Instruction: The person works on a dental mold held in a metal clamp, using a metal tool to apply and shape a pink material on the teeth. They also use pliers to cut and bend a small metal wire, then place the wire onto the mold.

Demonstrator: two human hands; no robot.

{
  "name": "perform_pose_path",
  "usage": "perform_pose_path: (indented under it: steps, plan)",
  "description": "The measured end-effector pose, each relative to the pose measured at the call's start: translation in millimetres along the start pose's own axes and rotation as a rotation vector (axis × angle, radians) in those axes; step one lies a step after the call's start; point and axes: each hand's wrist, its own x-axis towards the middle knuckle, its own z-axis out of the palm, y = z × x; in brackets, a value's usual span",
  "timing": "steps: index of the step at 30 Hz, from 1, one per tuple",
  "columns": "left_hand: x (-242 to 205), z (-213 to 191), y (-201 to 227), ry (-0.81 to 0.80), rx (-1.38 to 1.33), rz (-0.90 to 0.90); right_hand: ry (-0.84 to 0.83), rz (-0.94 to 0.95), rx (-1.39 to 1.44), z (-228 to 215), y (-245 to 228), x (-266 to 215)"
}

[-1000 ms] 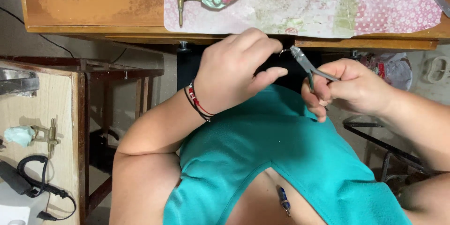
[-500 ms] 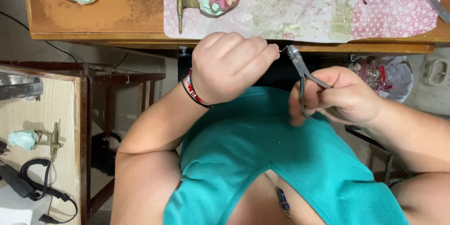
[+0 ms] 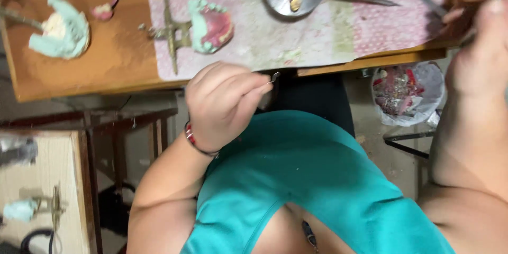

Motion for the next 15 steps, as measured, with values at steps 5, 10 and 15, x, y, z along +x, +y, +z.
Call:
perform_pose_path:
  steps: [5,10,15]
  plan:
    - [10,-7,-3,0.031,-0.018,-0.018,-0.082,-0.459,-0.742,-4,-18,25]
    - [18,-21,-8,0.050,0.061,-0.054,-0.039,-0.447,-1.061,21,4,61]
    - [20,-40,-18,0.112,0.211,-0.115,0.031,-0.473,-1.191,28,15,79]
